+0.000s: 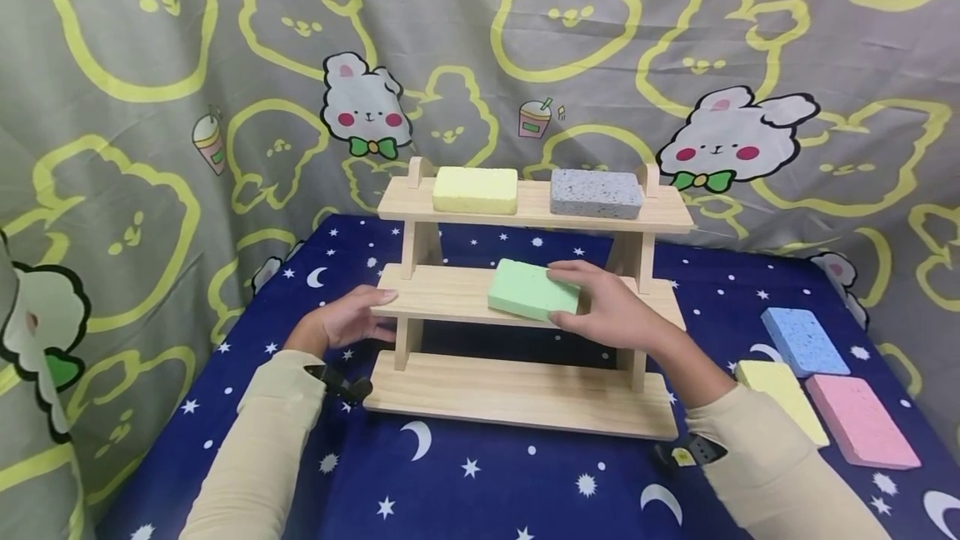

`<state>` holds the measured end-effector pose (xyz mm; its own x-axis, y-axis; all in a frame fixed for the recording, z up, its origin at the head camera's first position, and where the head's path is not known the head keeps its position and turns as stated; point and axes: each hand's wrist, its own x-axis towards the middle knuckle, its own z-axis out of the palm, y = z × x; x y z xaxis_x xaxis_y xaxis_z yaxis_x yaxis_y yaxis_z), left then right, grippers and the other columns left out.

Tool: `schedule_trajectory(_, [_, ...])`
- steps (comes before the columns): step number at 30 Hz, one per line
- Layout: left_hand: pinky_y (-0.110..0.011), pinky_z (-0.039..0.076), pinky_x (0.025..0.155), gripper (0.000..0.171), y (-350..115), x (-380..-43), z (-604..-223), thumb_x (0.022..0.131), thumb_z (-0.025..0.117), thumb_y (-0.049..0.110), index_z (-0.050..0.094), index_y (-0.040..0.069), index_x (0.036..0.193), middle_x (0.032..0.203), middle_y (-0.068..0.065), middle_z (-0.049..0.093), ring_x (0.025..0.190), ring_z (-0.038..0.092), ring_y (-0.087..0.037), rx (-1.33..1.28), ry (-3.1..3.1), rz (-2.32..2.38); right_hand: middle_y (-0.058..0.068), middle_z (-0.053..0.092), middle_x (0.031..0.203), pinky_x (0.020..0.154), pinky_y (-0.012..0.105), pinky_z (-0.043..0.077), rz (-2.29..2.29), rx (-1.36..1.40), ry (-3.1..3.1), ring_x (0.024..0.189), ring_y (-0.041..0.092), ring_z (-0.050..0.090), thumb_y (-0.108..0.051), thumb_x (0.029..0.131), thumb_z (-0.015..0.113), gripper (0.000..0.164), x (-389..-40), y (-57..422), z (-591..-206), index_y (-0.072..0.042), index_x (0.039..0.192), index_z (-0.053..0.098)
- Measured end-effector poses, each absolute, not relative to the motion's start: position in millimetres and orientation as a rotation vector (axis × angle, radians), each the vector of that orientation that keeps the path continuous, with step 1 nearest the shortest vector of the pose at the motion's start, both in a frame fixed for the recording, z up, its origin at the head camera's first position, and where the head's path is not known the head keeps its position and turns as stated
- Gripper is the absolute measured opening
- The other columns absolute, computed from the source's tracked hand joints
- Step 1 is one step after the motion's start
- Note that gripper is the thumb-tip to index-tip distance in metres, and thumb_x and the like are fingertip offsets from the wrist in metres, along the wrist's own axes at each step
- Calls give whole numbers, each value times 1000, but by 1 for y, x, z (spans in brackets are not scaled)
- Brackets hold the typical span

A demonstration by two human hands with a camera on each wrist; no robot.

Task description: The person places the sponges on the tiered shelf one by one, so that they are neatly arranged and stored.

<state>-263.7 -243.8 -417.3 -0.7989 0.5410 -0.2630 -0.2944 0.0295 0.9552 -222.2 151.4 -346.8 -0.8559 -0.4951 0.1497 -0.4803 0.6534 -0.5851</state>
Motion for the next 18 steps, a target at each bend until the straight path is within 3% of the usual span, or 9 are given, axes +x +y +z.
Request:
schedule_trajectory(6, [-51,49,87,38,-244,-264,-417,94,47,25,50,0,122,111,-7,61,105,58,-23,262,1711,1830,9,45,141,87,39,43,-1030,-884,2802,114,25,49,-25,81,70,60,-230,136,-346,-6,134,51])
schedule_trajectory(12, [-53,47,89,51,-244,-263,-418,93,47,26,40,-8,131,114,-9,59,108,56,-24,259,1718,1819,8,45,140,85,35,45,-1066,-905,2763,110,23,50,-24,80,70,59,-236,120,-350,-6,133,52])
schedule_trajectory(18, [-54,46,90,53,-243,-263,-417,93,48,27,39,-9,132,115,-10,58,109,55,-26,256,1728,1819,8,45,141,83,33,46,-1074,-956,2731,109,22,50,-25,81,70,59,-242,103,-352,-6,133,52])
